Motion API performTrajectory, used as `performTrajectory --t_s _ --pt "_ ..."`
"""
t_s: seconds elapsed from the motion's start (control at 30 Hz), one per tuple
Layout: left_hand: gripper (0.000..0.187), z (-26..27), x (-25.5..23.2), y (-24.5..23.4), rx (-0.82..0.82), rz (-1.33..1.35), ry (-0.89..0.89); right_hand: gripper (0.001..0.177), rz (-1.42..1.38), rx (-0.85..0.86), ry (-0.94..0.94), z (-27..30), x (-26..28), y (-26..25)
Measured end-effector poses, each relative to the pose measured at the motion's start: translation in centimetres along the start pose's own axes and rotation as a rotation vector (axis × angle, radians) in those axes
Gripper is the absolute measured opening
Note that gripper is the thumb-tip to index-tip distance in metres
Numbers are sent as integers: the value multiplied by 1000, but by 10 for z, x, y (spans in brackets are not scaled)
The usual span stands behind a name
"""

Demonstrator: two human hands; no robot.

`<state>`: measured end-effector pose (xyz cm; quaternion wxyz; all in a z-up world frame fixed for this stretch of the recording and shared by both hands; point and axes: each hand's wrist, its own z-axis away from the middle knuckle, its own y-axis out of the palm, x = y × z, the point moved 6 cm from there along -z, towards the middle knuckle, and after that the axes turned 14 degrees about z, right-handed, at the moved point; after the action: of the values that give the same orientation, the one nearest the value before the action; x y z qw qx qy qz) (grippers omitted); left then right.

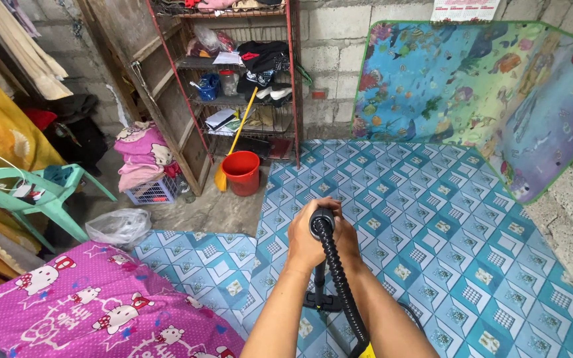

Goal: The person cleans a patterned floor with a steam cleaner before detaching the nozzle and hose from the yellow base unit. They then reattach the components and continue cleaning the floor before pressing buttons on the machine.

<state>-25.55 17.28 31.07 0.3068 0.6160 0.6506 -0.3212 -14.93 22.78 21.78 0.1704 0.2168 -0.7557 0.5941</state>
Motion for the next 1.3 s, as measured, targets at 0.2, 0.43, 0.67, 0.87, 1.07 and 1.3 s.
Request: performTrajectory --t_s 0.2,0.43,0.67,0.87,1.07,1.3 --pt "24 -1 0 2 -2 -5 3 46 -46 52 77 -5 -11 7" --pt "24 -1 -1 2 -14 13 8 44 -111 71 144 -3 -7 1" --pt "23 -3 -1 1 -13 -1 -15 43 27 6 34 -9 -8 8" --pt "24 -3 -2 1 -11 -1 -15 33 50 -1 -22 -9 -6 9" --pt "25 -3 -4 1 -18 -15 -52 37 78 -24 -52 -9 -5 8" --pt "22 -2 -3 0 -21 15 7 40 -11 24 37 -5 -1 2"
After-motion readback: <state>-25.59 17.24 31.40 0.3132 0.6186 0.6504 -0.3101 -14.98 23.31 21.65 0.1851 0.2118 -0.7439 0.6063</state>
